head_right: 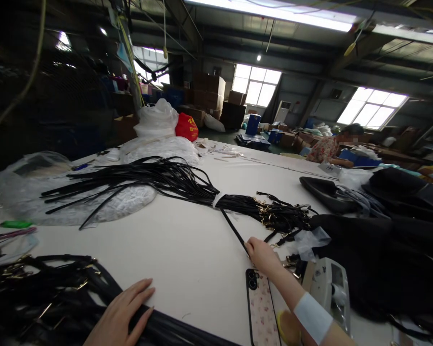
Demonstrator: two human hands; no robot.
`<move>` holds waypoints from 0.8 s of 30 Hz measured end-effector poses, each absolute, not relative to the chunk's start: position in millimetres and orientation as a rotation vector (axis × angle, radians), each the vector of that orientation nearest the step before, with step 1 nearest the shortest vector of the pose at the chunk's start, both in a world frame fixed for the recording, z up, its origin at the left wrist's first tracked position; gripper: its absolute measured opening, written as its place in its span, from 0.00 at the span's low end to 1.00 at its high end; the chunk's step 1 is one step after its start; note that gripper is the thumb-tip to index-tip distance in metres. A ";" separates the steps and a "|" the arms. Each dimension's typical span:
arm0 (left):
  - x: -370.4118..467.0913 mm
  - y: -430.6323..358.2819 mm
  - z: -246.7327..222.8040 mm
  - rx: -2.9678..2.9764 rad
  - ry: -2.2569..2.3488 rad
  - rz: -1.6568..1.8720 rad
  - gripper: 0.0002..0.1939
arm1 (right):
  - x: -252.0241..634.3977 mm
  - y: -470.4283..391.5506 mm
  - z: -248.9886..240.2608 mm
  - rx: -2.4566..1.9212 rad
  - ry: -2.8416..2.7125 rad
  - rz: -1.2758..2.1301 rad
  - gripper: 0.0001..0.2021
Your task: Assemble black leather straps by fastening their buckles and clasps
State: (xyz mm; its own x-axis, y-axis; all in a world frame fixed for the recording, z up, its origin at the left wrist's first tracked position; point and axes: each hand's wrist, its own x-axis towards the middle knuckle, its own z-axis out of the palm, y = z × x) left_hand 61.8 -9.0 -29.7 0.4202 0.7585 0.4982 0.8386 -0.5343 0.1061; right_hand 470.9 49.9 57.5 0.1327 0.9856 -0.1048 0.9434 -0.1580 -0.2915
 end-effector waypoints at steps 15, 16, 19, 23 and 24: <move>189.1 -67.4 56.7 -3.660 -0.725 -0.382 0.17 | 423.7 -169.9 91.7 -1.438 -1.307 2.043 0.19; 186.7 -65.8 55.6 -3.677 -0.713 -0.329 0.18 | 432.2 -175.7 90.1 -1.444 -1.286 2.077 0.20; 179.3 -64.9 57.4 -3.697 -0.644 -0.189 0.18 | 451.7 -188.5 87.1 -1.511 -1.286 2.009 0.22; 162.4 -58.6 70.0 -3.632 -0.701 -0.171 0.19 | 487.0 -196.8 84.1 -1.837 -1.399 1.725 0.20; 154.0 -53.4 73.4 -3.602 -0.774 -0.184 0.19 | 502.0 -198.6 82.3 -1.935 -1.410 1.640 0.19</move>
